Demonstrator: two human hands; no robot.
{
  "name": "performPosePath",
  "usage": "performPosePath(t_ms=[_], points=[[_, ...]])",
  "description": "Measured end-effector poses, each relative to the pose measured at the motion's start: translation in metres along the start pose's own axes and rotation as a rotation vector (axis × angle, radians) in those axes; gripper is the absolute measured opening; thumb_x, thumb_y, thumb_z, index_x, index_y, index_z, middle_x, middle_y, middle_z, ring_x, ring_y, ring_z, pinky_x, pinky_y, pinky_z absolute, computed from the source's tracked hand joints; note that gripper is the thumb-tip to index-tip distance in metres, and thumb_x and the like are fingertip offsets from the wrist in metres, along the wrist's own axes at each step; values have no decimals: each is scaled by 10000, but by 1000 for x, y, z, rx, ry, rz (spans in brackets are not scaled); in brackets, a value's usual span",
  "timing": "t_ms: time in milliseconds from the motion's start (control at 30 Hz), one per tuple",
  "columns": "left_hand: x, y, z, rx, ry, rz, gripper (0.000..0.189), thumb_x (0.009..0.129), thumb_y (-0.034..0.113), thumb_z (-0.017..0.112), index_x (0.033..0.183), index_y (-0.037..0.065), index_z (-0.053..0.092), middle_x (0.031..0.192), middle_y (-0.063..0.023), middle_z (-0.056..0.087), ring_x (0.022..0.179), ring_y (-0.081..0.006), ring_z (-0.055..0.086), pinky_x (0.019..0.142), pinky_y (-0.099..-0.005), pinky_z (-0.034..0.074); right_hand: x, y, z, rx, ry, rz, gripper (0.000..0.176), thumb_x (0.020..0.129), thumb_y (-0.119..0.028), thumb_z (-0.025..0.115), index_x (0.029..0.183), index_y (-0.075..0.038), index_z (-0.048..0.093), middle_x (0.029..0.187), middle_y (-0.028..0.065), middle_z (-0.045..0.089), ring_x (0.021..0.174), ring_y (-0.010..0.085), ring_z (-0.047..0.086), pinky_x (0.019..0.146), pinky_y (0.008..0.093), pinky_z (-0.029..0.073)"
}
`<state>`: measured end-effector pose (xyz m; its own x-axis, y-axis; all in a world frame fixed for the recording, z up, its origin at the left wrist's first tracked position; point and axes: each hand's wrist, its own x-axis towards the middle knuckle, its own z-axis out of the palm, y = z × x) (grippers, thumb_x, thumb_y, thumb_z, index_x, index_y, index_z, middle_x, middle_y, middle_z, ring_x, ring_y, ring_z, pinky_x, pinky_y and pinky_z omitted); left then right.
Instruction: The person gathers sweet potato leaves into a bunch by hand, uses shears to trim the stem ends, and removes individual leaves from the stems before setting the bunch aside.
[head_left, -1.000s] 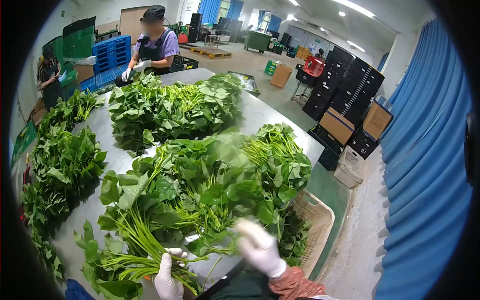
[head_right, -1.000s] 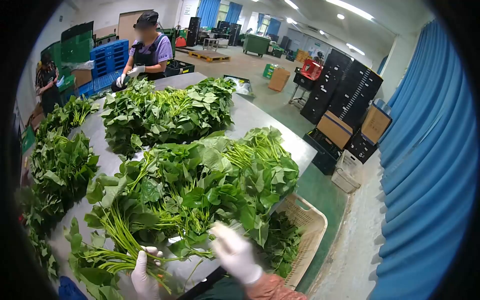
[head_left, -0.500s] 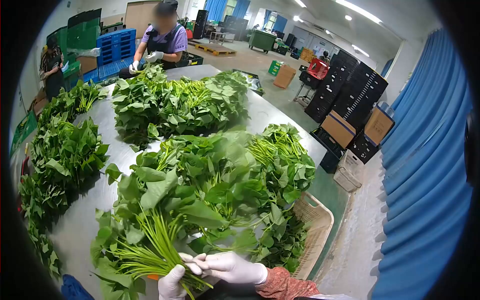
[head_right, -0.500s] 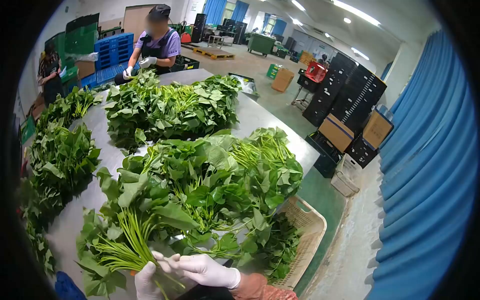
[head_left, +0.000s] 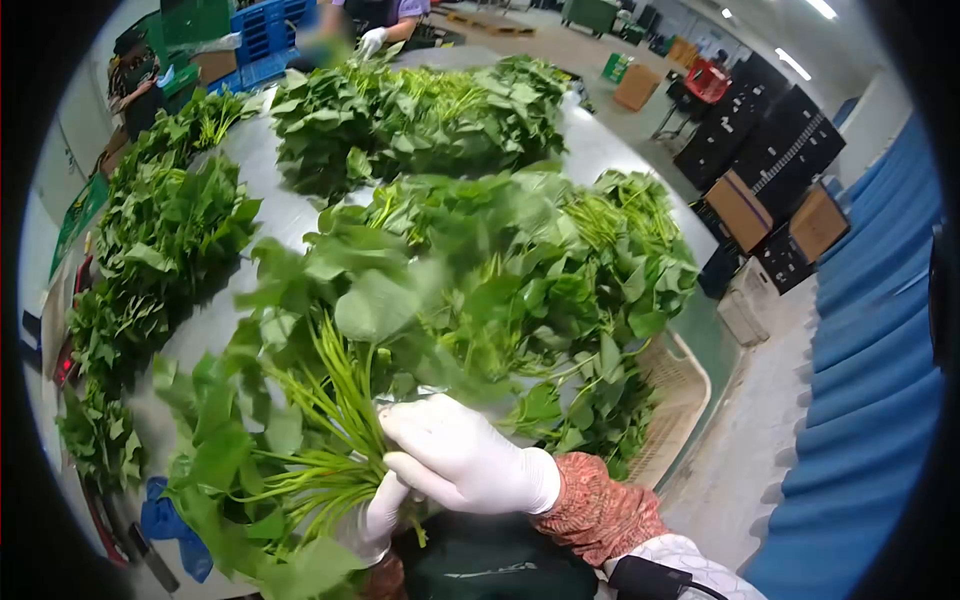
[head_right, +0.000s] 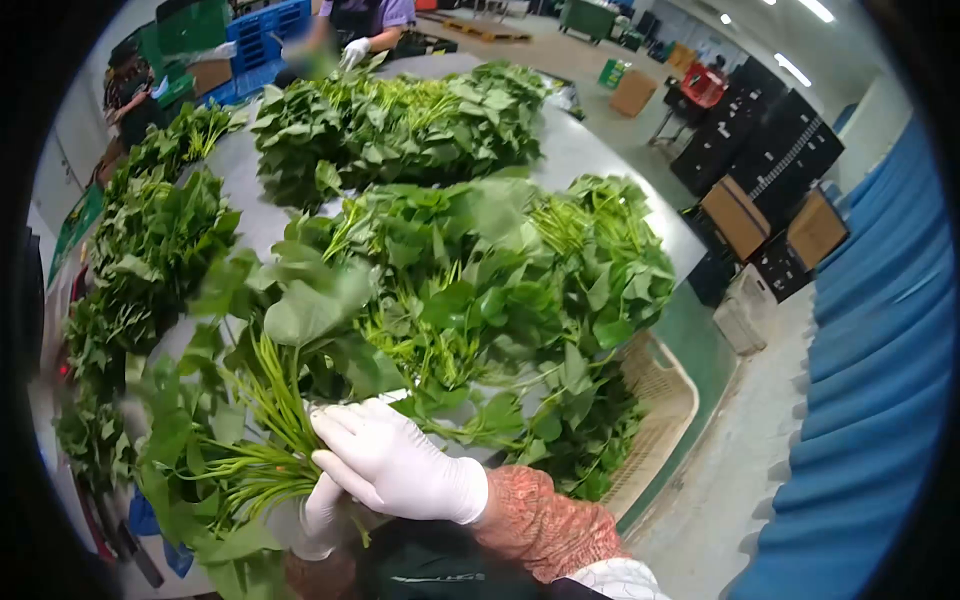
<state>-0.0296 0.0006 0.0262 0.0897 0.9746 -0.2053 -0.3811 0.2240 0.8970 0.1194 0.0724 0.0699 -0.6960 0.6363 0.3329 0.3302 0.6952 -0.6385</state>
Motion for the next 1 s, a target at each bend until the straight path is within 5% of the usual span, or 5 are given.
performPosePath(t_ms=[200, 333, 533, 733, 1000], points=[[-12, -17, -24, -600, 164, -139, 376, 882, 194, 617, 1215, 43, 529, 1188, -130, 568, 1066, -181, 563, 912, -311, 454, 10, 7, 16, 303, -42, -165, 348, 917, -142, 534, 1230, 11, 531, 1003, 190, 602, 925, 358, 562, 821, 420, 459], [-1, 0, -27, -101, -115, -47, 195, 811, 81, 620, 986, -1, 593, 767, -139, 664, 645, -165, 597, 577, -242, 457, 18, 6, -6, 652, -357, 252, 339, 920, -119, 503, 1227, 16, 553, 928, 154, 649, 809, 273, 625, 747, 367, 500], [4, 6, -53, -191, 16, 342, 169, 791, 33, 586, 948, 17, 526, 832, -171, 669, 980, -346, 611, 911, -447, 473, -4, 93, 7, -68, 268, 252, 295, 847, -136, 622, 1110, -4, 621, 909, 114, 643, 807, 261, 636, 716, 316, 512], [0, 16, -55, -351, 106, 414, 128, 905, 95, 558, 1006, 48, 496, 735, -92, 583, 518, -130, 452, 586, -308, 425, 16, 115, 29, -605, 77, 179, 218, 751, -190, 696, 898, -59, 601, 884, 103, 560, 786, 272, 596, 665, 375, 500], [4, 20, -69, -485, 76, 508, 70, 982, 136, 454, 996, 69, 466, 582, 42, 363, 466, -70, 297, 523, -258, 320, -2, 91, -20, 619, 343, 562, 223, 826, -163, 711, 959, 1, 637, 809, 27, 618, 669, 79, 536, 597, 238, 449]])
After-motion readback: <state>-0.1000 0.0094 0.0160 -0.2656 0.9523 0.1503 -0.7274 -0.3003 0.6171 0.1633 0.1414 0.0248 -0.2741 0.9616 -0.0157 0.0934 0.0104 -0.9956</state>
